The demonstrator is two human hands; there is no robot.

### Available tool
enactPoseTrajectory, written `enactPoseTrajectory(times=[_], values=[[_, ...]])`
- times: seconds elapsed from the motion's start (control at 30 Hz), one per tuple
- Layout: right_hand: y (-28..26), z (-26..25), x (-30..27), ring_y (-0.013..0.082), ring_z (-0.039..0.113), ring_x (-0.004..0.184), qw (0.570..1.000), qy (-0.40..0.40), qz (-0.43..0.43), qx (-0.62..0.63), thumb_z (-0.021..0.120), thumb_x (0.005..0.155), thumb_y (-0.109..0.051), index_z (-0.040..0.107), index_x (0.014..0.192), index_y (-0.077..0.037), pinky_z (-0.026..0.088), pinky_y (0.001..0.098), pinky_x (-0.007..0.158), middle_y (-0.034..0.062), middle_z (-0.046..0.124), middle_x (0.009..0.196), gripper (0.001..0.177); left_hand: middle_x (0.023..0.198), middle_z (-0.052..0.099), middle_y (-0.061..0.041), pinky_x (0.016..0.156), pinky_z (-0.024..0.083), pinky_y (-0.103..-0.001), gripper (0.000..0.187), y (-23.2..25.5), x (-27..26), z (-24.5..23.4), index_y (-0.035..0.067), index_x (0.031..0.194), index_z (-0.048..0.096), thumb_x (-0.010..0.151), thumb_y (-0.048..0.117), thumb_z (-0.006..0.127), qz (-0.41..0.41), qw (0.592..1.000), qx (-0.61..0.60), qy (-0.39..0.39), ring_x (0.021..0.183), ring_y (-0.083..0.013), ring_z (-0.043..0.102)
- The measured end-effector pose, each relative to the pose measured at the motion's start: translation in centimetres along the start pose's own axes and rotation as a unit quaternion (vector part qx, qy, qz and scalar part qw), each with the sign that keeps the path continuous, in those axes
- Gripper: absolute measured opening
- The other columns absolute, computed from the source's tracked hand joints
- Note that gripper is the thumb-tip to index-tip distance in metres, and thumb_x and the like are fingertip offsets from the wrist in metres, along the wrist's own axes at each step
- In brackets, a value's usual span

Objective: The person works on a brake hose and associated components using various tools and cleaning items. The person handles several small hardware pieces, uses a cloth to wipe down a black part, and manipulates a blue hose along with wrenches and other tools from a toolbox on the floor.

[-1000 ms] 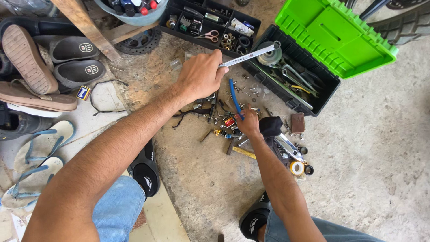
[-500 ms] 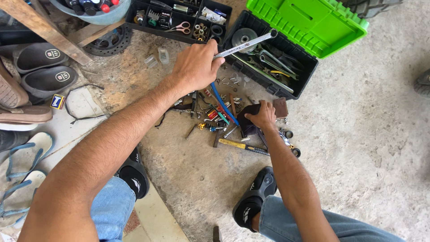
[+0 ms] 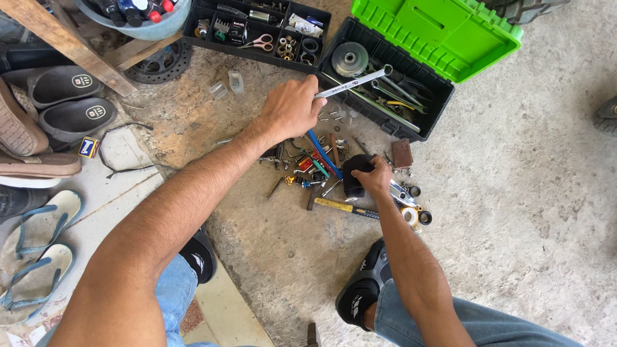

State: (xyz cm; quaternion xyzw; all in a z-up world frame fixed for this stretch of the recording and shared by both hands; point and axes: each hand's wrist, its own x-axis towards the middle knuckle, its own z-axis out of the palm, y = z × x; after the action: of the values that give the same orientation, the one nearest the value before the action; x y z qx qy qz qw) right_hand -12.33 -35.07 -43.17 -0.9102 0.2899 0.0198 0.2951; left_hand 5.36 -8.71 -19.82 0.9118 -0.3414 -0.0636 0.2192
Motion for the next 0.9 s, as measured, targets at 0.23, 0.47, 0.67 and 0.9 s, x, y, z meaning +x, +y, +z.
enactPoseTrajectory(times=[0.23, 0.47, 0.67, 0.9], values=[[-3.4, -4.7, 0.9, 0.0232, 0.073, 0.103, 0.962, 0.046, -0.025, 0.266, 0.091, 0.062, -0.014, 0.071, 0.101, 0.004, 0.058, 0.034, 0.089, 0.0021, 0.058, 0.139, 0.047, 0.065, 0.065, -0.007, 0.05, 0.053, -0.042, 0.025, 0.1, -0.7, -1.6, 0.004, 0.096, 0.058, 0.101, 0.027, 0.066, 0.028, 0.997, -0.02, 0.07, 0.057, -0.0226, 0.067], [-14.0, -11.8, 1.0, 0.0184, 0.076, 0.089, 0.886, 0.009, -0.038, 0.463, 0.087, 0.076, -0.007, 0.066, 0.11, 0.0, 0.065, 0.0299, 0.086, 0.0141, 0.075, 0.104, 0.04, 0.063, 0.064, -0.007, 0.051, 0.05, -0.044, 0.027, 0.8, -3.3, -2.7, 0.005, 0.094, 0.057, 0.101, 0.029, 0.067, -0.023, 0.986, -0.114, 0.119, 0.055, -0.0253, 0.066], [-23.1, -17.7, -1.0, 0.0194, 0.072, 0.093, 0.822, 0.023, -0.172, 0.542, 0.09, 0.081, -0.002, 0.059, 0.113, 0.001, 0.065, 0.0327, 0.085, 0.0126, 0.072, 0.107, 0.046, 0.066, 0.066, -0.011, 0.059, 0.049, -0.05, 0.026, 2.2, -4.8, -5.9, 0.004, 0.095, 0.056, 0.1, 0.027, 0.067, -0.029, 0.968, -0.154, 0.197, 0.064, -0.0332, 0.069], [-29.1, -26.1, -5.6, 0.0232, 0.073, 0.099, 0.756, 0.094, -0.226, 0.607, 0.093, 0.075, 0.002, 0.048, 0.128, -0.004, 0.066, 0.0391, 0.089, 0.0123, 0.067, 0.115, 0.069, 0.08, 0.071, -0.016, 0.061, 0.054, -0.053, 0.022, 5.3, -7.1, -12.1, 0.002, 0.099, 0.056, 0.097, 0.022, 0.067, 0.025, 0.962, -0.081, 0.26, 0.073, -0.0383, 0.071]])
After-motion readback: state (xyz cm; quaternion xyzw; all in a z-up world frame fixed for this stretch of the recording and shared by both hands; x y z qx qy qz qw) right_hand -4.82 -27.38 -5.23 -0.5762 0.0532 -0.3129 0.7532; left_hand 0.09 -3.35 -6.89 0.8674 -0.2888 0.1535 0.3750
